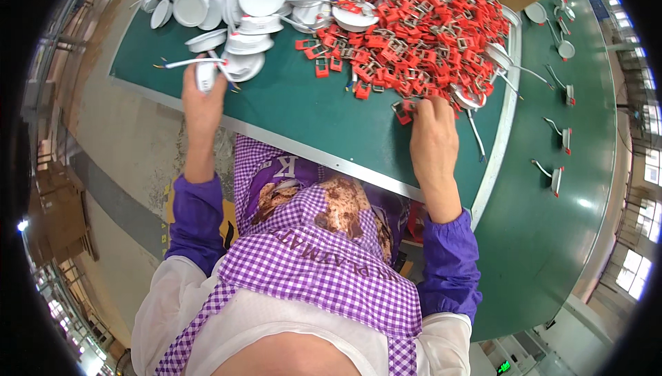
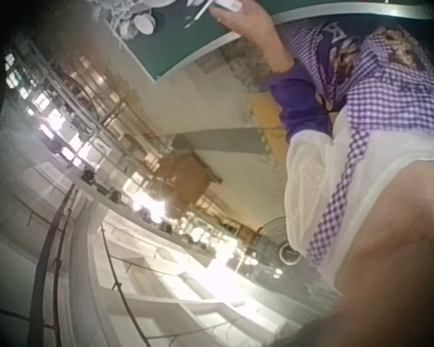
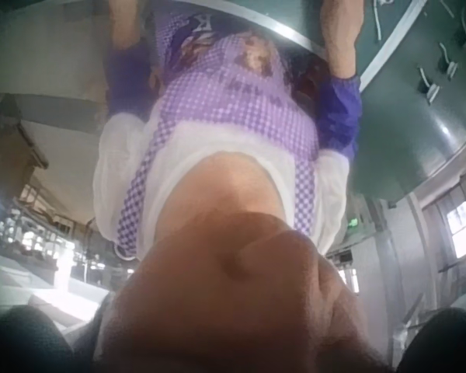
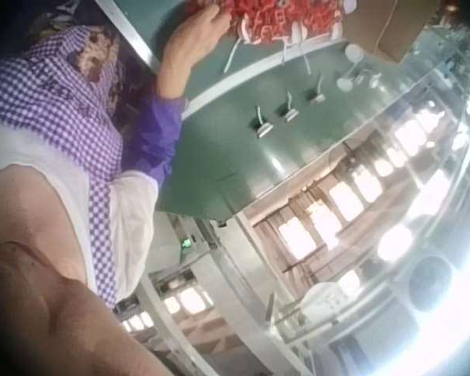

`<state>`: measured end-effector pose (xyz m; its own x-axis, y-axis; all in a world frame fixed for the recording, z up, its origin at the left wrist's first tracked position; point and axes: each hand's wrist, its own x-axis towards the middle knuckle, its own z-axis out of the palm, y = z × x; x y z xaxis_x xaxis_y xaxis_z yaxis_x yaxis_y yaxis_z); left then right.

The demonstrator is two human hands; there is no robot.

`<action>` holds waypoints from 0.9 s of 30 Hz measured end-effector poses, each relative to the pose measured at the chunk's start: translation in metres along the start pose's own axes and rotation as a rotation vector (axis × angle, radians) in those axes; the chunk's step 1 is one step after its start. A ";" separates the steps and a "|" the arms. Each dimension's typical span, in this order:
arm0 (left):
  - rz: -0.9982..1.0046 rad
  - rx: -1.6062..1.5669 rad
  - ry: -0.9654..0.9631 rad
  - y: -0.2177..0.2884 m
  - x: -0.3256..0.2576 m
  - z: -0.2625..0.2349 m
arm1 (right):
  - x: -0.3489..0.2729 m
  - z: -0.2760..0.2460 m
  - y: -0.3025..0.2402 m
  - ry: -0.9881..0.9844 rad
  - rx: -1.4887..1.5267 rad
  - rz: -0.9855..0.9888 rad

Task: The recorder is assembling small circular LED light fixtures by attaching a red plastic clip and threading wires through the back.

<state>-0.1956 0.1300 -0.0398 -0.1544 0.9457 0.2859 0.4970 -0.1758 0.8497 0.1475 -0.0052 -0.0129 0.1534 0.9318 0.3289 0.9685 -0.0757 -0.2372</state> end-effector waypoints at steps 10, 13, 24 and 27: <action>-0.176 -0.116 -0.338 0.060 -0.048 0.025 | -0.010 -0.009 -0.011 0.130 0.564 0.338; 0.006 0.027 -0.328 0.056 -0.038 0.015 | -0.010 -0.011 -0.014 0.189 0.612 0.327; 0.437 0.253 0.076 0.076 0.031 -0.017 | -0.013 -0.006 -0.019 0.215 0.801 0.441; 0.394 0.039 0.080 0.104 0.038 -0.005 | -0.014 -0.005 -0.021 0.216 0.802 0.422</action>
<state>-0.1538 0.1460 0.0618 -0.0105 0.7832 0.6216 0.5630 -0.5091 0.6510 0.1260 -0.0187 -0.0080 0.5727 0.7909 0.2155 0.4116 -0.0502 -0.9100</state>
